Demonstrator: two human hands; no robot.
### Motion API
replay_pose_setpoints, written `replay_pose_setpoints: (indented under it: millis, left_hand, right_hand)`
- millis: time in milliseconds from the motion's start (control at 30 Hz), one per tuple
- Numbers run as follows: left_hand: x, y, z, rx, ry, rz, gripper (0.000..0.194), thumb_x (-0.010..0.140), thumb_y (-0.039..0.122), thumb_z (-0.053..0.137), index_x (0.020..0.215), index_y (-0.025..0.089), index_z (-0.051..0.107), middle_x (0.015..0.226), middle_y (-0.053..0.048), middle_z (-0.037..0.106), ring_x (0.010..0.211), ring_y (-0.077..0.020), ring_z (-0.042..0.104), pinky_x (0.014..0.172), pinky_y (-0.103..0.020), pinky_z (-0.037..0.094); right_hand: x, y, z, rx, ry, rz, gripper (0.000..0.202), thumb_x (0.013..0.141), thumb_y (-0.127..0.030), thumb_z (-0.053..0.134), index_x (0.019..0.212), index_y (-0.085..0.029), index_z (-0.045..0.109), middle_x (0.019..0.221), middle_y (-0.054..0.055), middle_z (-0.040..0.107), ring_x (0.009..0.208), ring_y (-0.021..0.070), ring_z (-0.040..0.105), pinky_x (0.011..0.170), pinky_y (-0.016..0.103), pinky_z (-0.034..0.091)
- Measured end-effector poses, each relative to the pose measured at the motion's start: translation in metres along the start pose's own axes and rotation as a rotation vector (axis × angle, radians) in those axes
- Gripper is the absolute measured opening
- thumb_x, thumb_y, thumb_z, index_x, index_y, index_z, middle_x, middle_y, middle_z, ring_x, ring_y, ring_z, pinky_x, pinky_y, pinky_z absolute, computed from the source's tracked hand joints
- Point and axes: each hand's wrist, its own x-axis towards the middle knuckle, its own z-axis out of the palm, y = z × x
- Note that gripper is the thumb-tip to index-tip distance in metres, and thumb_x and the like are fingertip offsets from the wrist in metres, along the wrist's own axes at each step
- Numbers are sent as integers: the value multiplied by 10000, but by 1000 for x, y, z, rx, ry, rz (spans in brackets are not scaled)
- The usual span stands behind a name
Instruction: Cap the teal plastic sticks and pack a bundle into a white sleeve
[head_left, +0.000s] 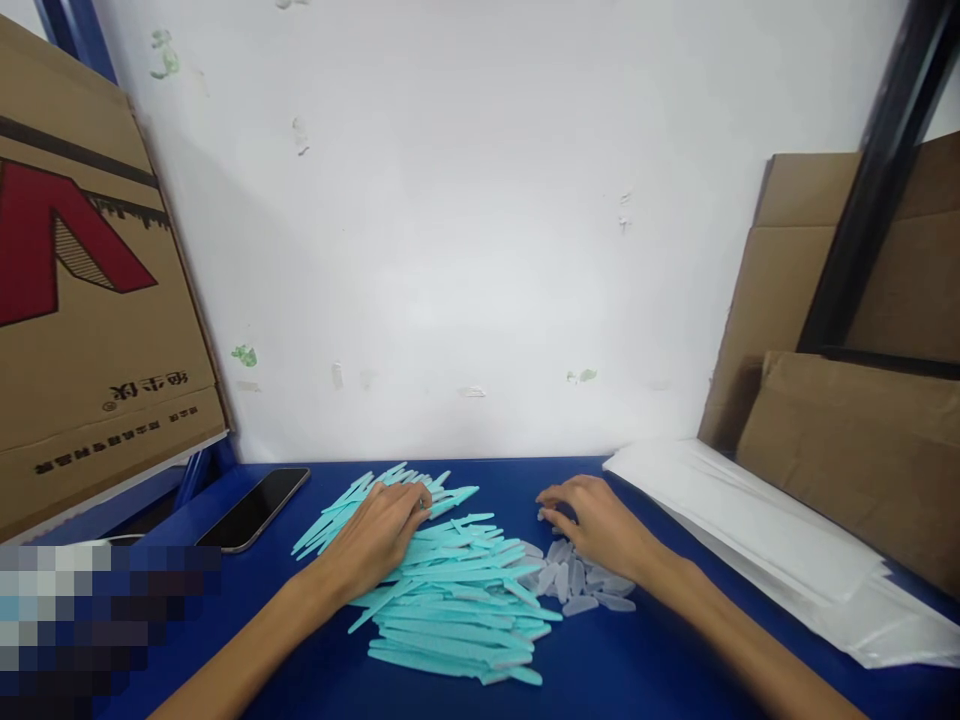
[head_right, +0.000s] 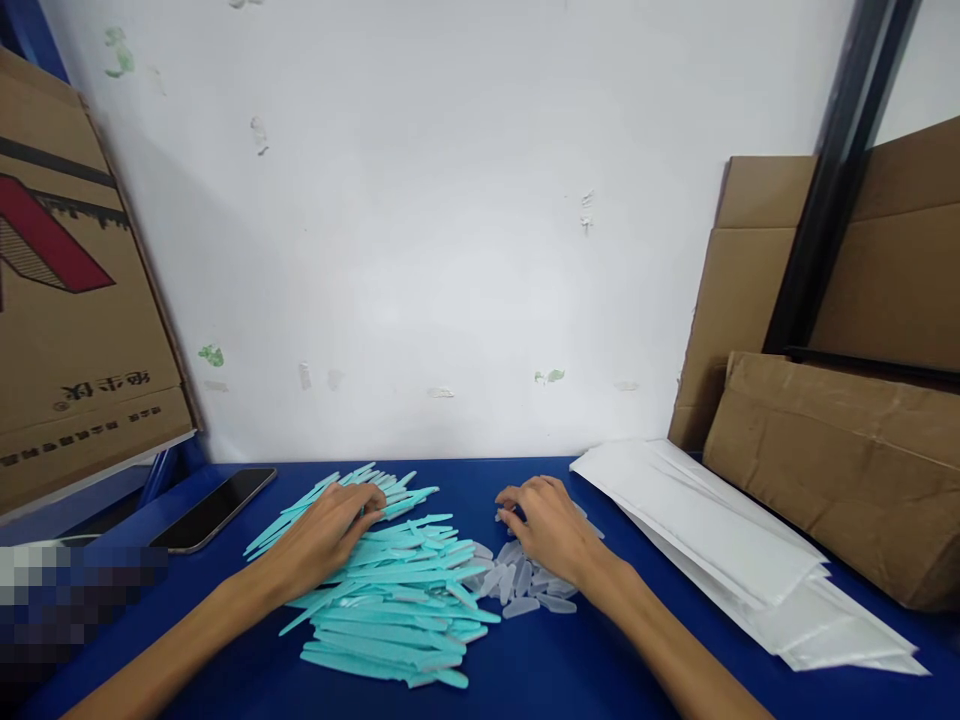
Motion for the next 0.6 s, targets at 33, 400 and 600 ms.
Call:
replay_pose_setpoints:
  millis: [33, 400, 600]
  left_hand:
    - [0, 0, 0, -2, 3, 3, 193, 1039, 293, 324, 985, 231, 498, 925, -5, 628, 816, -198, 549, 924, -434, 346]
    - [0, 6, 0, -93, 47, 29, 216, 1029, 237, 265, 1032, 216, 480, 982, -56, 588, 833, -202, 546, 746, -324, 436]
    - [-1, 13, -4, -169, 35, 23, 188, 1026, 233, 269, 1047, 227, 456, 1005, -51, 570, 780, -173, 581, 700, -281, 455]
  right_hand:
    - [0, -2, 0, 14, -9, -11, 250, 960, -320, 532, 1091, -233, 727, 1030, 49, 762, 1020, 250, 657, 949, 384, 423]
    - [3, 1, 11, -10, 43, -134, 258, 994, -263, 472, 873, -212, 694, 883, 48, 739, 859, 200, 659, 950, 401, 405]
    - [2, 6, 19, -221, 57, -272, 229, 893, -32, 484, 908, -202, 638, 965, 63, 708, 944, 211, 632, 989, 432, 376]
